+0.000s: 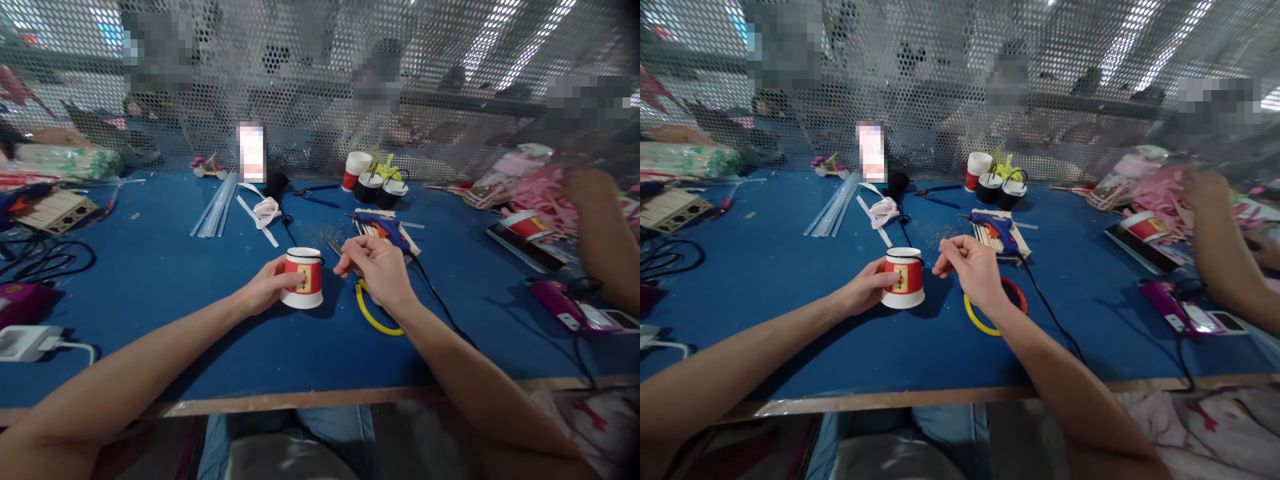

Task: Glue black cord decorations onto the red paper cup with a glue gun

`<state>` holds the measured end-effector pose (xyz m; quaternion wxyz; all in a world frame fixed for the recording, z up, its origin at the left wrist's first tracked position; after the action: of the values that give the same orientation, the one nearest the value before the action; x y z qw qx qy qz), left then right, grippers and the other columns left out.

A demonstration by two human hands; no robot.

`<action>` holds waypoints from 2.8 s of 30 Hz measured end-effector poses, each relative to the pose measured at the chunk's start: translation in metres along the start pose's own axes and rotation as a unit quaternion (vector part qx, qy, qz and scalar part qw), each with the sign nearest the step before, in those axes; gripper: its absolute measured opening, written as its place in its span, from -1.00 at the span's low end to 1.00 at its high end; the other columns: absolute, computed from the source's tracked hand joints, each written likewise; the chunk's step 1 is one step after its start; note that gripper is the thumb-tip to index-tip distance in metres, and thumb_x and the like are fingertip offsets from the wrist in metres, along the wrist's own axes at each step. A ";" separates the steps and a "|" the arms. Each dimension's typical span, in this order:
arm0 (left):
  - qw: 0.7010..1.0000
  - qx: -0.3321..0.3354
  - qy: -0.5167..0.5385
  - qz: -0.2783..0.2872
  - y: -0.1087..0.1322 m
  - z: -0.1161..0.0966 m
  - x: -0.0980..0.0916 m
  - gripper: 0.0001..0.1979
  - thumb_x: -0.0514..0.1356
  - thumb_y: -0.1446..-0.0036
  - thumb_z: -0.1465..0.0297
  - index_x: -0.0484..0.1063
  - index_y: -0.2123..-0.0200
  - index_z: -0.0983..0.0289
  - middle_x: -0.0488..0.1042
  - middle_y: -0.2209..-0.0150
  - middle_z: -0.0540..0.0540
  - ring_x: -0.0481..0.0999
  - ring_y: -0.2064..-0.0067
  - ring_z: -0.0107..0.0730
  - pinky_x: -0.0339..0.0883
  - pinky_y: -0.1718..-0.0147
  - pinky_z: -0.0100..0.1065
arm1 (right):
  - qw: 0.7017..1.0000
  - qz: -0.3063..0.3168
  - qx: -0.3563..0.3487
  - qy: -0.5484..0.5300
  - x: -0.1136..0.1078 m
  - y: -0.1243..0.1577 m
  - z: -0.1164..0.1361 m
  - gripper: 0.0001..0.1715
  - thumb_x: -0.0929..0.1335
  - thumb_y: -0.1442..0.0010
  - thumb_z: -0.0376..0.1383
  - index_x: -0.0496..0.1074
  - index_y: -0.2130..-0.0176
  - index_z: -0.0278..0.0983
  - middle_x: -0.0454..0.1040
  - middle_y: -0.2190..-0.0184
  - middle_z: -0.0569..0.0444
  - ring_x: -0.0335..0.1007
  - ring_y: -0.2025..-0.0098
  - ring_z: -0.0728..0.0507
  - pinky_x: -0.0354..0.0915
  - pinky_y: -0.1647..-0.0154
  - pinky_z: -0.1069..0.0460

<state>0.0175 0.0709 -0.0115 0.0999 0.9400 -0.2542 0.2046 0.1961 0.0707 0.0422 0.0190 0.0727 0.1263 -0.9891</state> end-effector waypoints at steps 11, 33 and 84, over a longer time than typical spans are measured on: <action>0.999 0.041 -0.011 -0.003 -0.001 -0.003 0.001 -0.48 0.36 0.21 0.43 0.33 0.11 0.32 0.46 0.18 0.12 0.44 0.18 -0.28 0.25 0.15 -0.25 | 0.969 0.078 -0.131 0.195 0.016 0.009 0.006 -0.93 0.35 -0.10 -0.30 0.34 0.35 -0.23 0.39 0.37 0.12 0.33 0.32 -0.03 0.29 0.30 0.05; 0.983 0.082 -0.166 -0.008 -0.005 -0.016 -0.007 -0.37 0.35 0.17 0.45 0.19 0.01 0.26 0.37 0.04 0.16 0.39 0.04 -0.24 0.22 0.01 -0.21 | 0.974 0.000 -0.063 0.219 -0.008 -0.001 0.005 -0.64 0.25 -0.20 -0.12 0.36 0.52 -0.27 0.40 0.68 0.15 0.24 0.62 0.02 0.20 0.53 0.07; 0.947 0.089 -0.307 0.024 -0.001 -0.035 -0.009 -0.27 0.31 0.10 0.38 0.07 -0.13 0.23 0.30 -0.01 0.17 0.35 -0.01 -0.21 0.20 -0.05 -0.17 | 0.801 -0.015 0.011 0.599 -0.096 -0.054 -0.005 -0.74 0.24 -0.15 -0.23 0.43 0.32 -0.35 0.47 0.31 -0.16 0.38 0.25 -0.22 0.23 0.26 -0.04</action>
<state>-0.0006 0.0852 0.0157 -0.0722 0.9560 -0.2756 -0.0700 0.2887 0.1261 0.0652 -0.0759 0.6487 0.1024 -0.7503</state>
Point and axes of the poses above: each hand's wrist, its own y-axis away from the middle knuckle, its own x-axis out of the palm, z = x × y, the point moved 3 cm from there along -y, towards the middle knuckle
